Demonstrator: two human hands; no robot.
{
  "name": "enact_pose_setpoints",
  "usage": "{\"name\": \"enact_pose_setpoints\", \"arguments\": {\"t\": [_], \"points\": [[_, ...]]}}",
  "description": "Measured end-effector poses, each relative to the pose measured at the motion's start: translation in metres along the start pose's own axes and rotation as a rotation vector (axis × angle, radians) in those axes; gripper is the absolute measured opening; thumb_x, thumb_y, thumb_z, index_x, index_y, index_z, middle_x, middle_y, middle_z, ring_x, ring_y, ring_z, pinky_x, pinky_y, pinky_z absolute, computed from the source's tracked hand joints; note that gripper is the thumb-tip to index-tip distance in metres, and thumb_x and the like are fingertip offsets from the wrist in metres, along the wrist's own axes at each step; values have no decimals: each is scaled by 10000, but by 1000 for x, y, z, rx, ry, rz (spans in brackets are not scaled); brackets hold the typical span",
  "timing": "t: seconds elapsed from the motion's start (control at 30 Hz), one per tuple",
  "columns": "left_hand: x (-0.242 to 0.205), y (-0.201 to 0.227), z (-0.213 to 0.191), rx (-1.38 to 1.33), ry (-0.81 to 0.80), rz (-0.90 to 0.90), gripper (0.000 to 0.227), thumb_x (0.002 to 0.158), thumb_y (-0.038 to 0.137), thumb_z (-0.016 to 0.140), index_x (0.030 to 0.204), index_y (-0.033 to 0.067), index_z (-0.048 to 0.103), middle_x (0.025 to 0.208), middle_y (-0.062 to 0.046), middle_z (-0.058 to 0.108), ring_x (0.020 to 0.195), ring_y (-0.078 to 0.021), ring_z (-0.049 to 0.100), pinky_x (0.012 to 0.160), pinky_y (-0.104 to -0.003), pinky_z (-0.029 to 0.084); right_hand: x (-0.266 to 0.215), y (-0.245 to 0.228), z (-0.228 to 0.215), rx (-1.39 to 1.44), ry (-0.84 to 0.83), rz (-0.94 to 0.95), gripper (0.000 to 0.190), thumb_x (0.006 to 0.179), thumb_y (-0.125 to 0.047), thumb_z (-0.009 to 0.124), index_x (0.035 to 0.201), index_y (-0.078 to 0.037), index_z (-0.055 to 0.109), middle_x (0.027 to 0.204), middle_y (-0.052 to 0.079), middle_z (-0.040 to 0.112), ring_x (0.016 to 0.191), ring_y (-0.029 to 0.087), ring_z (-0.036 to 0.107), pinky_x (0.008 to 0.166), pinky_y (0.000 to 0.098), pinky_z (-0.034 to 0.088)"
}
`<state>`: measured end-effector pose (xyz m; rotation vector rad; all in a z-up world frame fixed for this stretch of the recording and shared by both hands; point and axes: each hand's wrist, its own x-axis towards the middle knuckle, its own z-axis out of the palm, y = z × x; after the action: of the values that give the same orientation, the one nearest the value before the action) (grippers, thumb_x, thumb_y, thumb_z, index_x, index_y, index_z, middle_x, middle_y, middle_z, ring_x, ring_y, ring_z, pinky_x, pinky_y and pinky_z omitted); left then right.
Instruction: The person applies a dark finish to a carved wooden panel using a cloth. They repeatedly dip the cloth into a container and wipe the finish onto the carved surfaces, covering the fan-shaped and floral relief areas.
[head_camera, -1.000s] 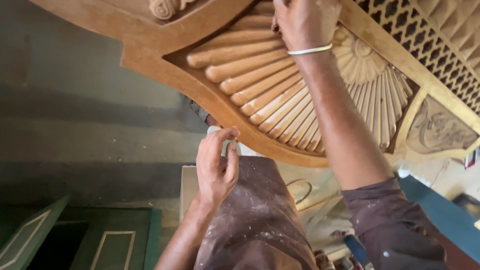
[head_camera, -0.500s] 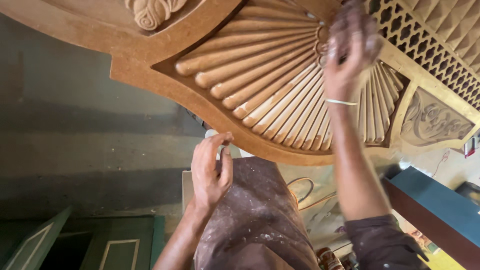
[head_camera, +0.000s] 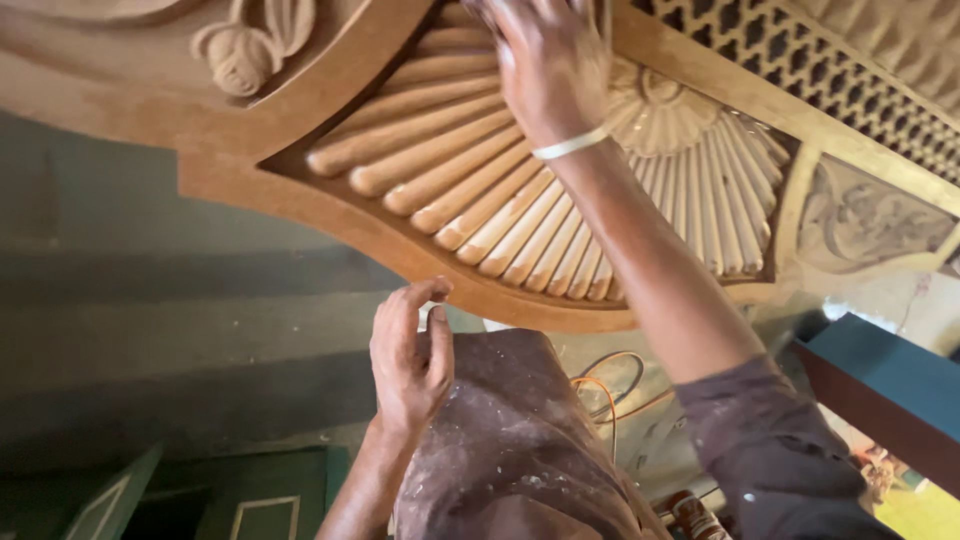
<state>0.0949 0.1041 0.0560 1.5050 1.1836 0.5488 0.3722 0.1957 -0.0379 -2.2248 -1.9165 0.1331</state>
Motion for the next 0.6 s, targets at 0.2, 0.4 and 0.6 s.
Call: {"name": "enact_pose_setpoints", "arguments": {"t": [0.2, 0.4, 0.6], "points": [[8, 13, 6, 24, -51, 60, 272, 915, -54, 597, 1172, 28, 629, 1063, -150, 688, 982, -327, 662, 884, -419, 514, -98, 126, -50, 8, 87, 208, 579, 997, 143, 625, 1443, -226, 644, 1485, 23, 612, 1366, 308, 527, 1125, 422, 458], [12, 23, 16, 19, -65, 89, 313, 905, -72, 576, 1199, 23, 628, 1094, -147, 694, 1025, -333, 665, 924, -421, 518, -210, 248, -101, 12, 69, 335, 700, 876, 190, 435, 1536, 2, 572, 1567, 226, 521, 1499, 394, 399, 1303, 481, 245], [18, 34, 46, 49, -139, 163, 325, 906, -82, 586, 1211, 22, 622, 1097, -141, 696, 1030, -329, 674, 927, -422, 516, -256, 293, -118, -24, 25, 457, 569, 915, 88, 523, 1468, -19, 605, 1508, 248, 549, 1422, 429, 440, 1267, 475, 292]]}}
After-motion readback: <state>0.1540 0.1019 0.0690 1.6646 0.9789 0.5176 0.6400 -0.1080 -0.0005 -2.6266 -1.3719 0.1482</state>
